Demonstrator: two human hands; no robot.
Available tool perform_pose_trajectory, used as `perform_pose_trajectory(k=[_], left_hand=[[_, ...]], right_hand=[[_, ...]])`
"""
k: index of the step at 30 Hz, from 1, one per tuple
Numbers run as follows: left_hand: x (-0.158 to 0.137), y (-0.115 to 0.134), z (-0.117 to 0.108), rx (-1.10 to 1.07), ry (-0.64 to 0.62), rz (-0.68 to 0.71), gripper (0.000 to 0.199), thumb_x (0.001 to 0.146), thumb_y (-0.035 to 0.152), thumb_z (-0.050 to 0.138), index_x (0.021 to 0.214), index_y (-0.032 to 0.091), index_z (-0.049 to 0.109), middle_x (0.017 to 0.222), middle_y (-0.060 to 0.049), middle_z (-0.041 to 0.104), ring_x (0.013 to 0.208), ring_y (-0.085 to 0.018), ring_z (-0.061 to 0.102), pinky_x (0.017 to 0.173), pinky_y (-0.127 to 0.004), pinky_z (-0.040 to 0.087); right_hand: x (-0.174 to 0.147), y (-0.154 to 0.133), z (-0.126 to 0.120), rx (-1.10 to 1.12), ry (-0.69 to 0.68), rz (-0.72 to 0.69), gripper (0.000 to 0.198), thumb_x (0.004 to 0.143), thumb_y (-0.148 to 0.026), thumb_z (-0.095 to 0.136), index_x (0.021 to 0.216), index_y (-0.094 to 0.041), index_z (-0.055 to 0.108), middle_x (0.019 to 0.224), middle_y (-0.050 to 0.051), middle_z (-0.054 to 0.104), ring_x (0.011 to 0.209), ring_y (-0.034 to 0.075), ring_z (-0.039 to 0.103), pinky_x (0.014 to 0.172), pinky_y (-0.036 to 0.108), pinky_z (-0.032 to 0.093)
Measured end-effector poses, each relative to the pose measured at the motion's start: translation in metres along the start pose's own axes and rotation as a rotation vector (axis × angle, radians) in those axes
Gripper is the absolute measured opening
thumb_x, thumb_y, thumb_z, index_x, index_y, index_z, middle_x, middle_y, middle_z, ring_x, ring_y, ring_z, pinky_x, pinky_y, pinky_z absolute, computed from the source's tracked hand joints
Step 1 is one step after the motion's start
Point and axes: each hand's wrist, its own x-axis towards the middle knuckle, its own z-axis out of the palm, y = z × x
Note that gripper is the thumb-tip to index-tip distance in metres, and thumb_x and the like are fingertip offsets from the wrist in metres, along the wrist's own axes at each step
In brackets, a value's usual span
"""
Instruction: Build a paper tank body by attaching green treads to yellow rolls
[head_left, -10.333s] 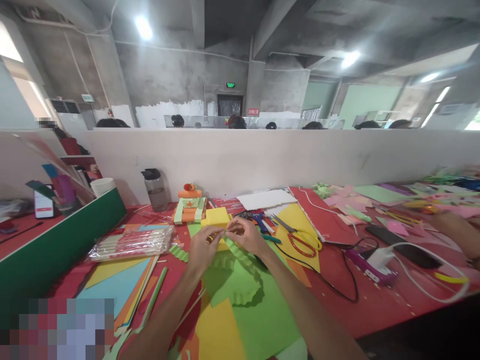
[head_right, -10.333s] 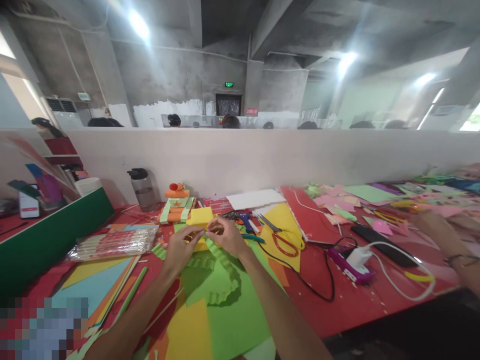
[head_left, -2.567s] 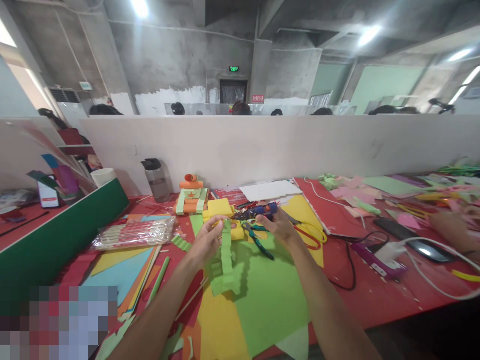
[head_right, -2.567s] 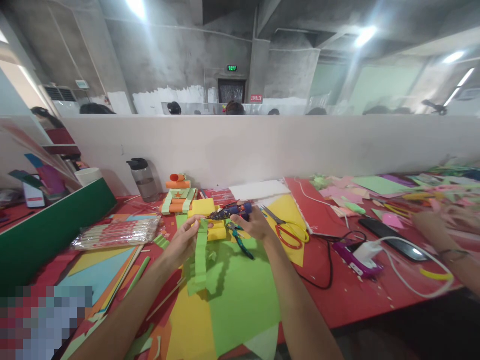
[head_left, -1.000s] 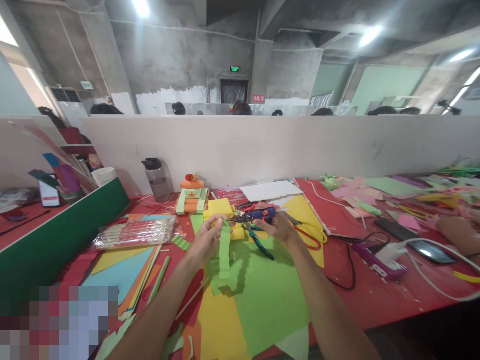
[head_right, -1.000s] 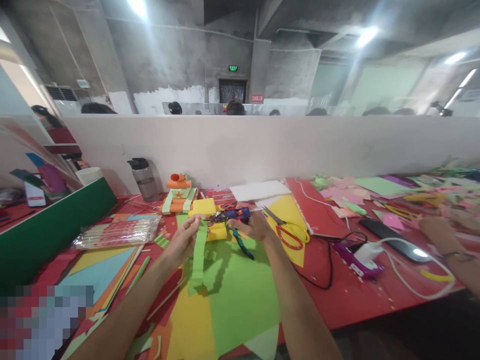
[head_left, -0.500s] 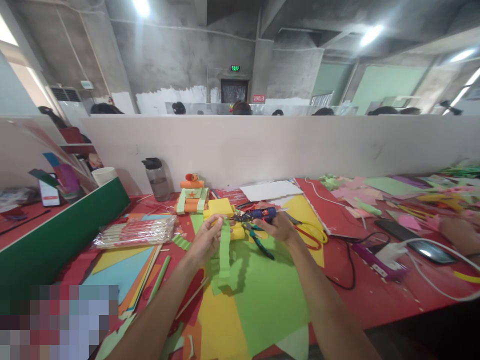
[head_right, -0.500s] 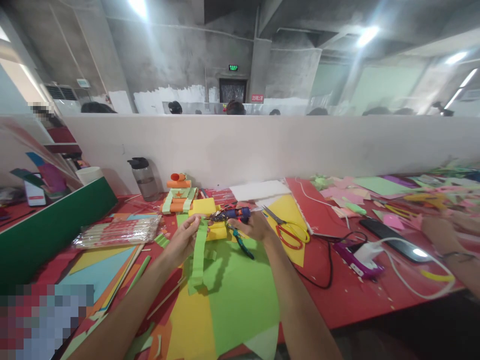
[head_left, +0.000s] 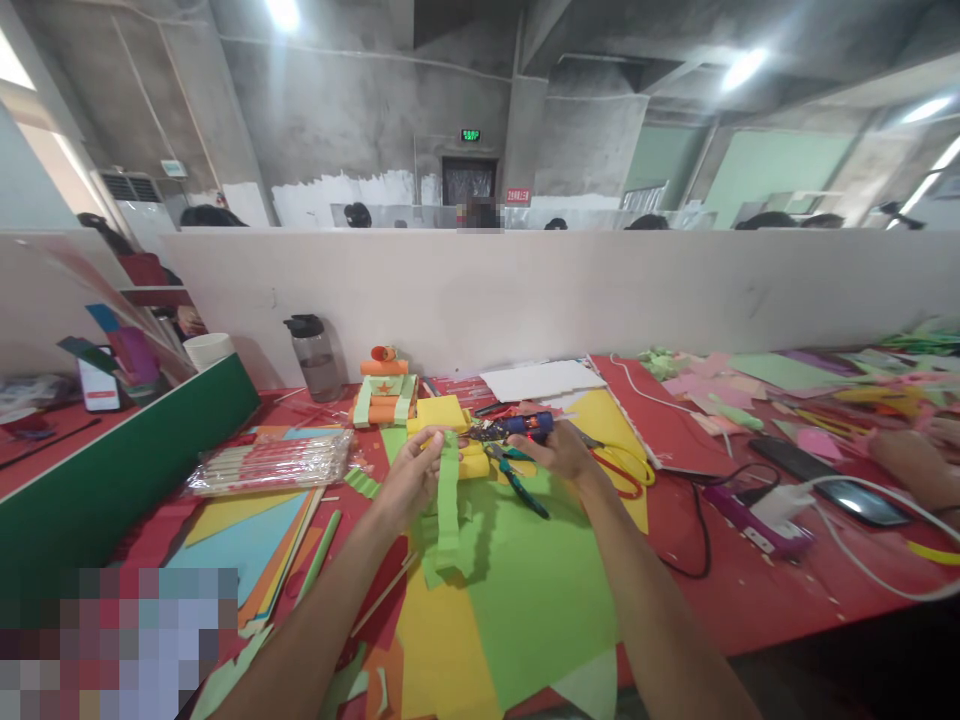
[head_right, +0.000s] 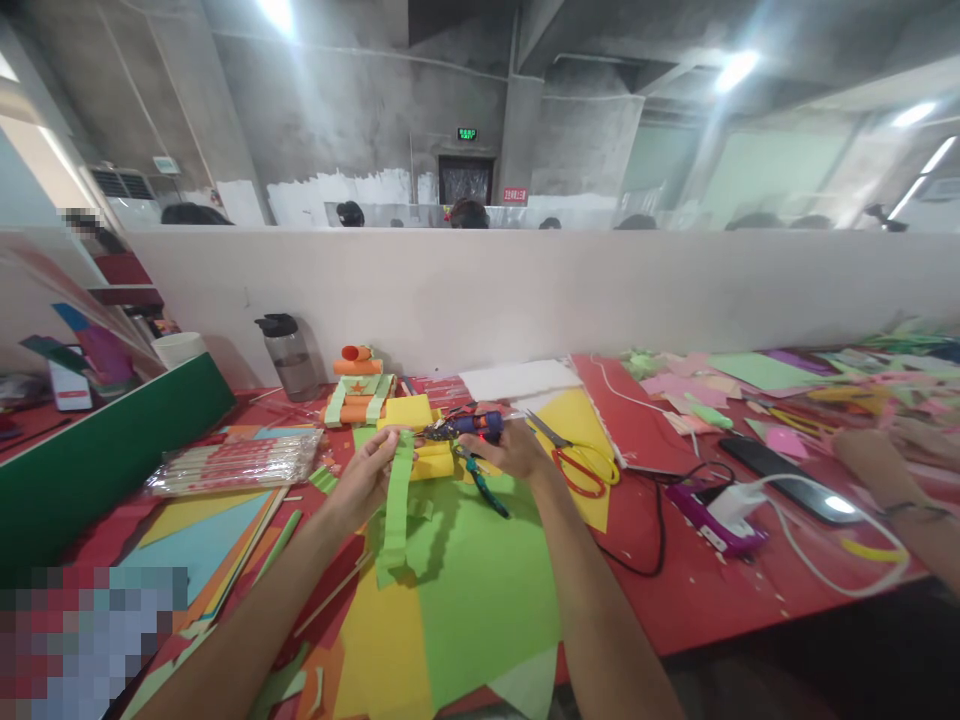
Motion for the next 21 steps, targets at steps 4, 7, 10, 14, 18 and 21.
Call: perform_pose_trajectory(k=[4, 7, 10, 14, 18, 21], left_hand=[[0.0006, -0.0004, -0.0011, 0.006, 0.019, -0.013, 0.03, 0.077, 0.035, 0.072, 0.099, 0.016, 0.063, 0.074, 0.001, 0.067, 0.065, -0.008, 0.065, 0.058, -0.014, 0.048], [0.0006, 0.0002, -0.001, 0.01, 0.032, -0.012, 0.028, 0.077, 0.034, 0.072, 0.097, 0.017, 0.063, 0.074, 0.001, 0.067, 0.066, -0.008, 0.066, 0.058, -0.013, 0.048], [0.0004, 0.0009, -0.0002, 0.02, 0.018, 0.006, 0.026, 0.079, 0.034, 0.07, 0.097, 0.016, 0.063, 0.081, -0.001, 0.069, 0.071, -0.009, 0.067, 0.061, -0.014, 0.049], [0.0007, 0.0004, -0.0002, 0.013, 0.015, 0.005, 0.026, 0.079, 0.033, 0.07, 0.098, 0.016, 0.064, 0.078, 0.0, 0.068, 0.071, -0.009, 0.067, 0.06, -0.013, 0.049], [0.0015, 0.0001, -0.0008, -0.027, 0.058, -0.006, 0.026, 0.076, 0.03, 0.074, 0.096, 0.017, 0.064, 0.07, 0.003, 0.064, 0.06, -0.005, 0.063, 0.052, -0.01, 0.046], [0.0016, 0.001, -0.0001, -0.043, 0.066, -0.02, 0.027, 0.073, 0.029, 0.076, 0.094, 0.016, 0.065, 0.07, 0.003, 0.065, 0.053, -0.003, 0.059, 0.049, -0.01, 0.045]], right_hand=[[-0.001, -0.0015, 0.0006, 0.03, -0.012, 0.04, 0.02, 0.079, -0.039, 0.064, 0.082, -0.019, 0.062, 0.077, 0.002, 0.066, 0.074, 0.021, 0.061, 0.069, 0.03, 0.047], [-0.0007, -0.0031, 0.0001, 0.064, -0.013, 0.052, 0.021, 0.079, -0.04, 0.064, 0.083, -0.019, 0.062, 0.078, 0.002, 0.066, 0.075, 0.021, 0.06, 0.07, 0.029, 0.047], [-0.0002, -0.0036, -0.0008, 0.064, -0.009, 0.067, 0.023, 0.079, -0.041, 0.064, 0.083, -0.019, 0.061, 0.076, 0.001, 0.064, 0.074, 0.02, 0.059, 0.069, 0.028, 0.046], [0.0004, -0.0051, -0.0008, 0.085, -0.055, 0.07, 0.023, 0.082, -0.042, 0.061, 0.082, -0.019, 0.06, 0.078, 0.002, 0.063, 0.072, 0.019, 0.058, 0.064, 0.027, 0.045], [0.0005, -0.0062, 0.0004, 0.119, -0.028, 0.07, 0.026, 0.082, -0.045, 0.059, 0.084, -0.019, 0.06, 0.077, 0.002, 0.062, 0.071, 0.019, 0.058, 0.063, 0.027, 0.045], [0.0003, -0.0046, 0.0011, 0.106, -0.003, 0.079, 0.027, 0.082, -0.046, 0.059, 0.085, -0.019, 0.061, 0.077, 0.002, 0.063, 0.074, 0.02, 0.059, 0.067, 0.028, 0.046]])
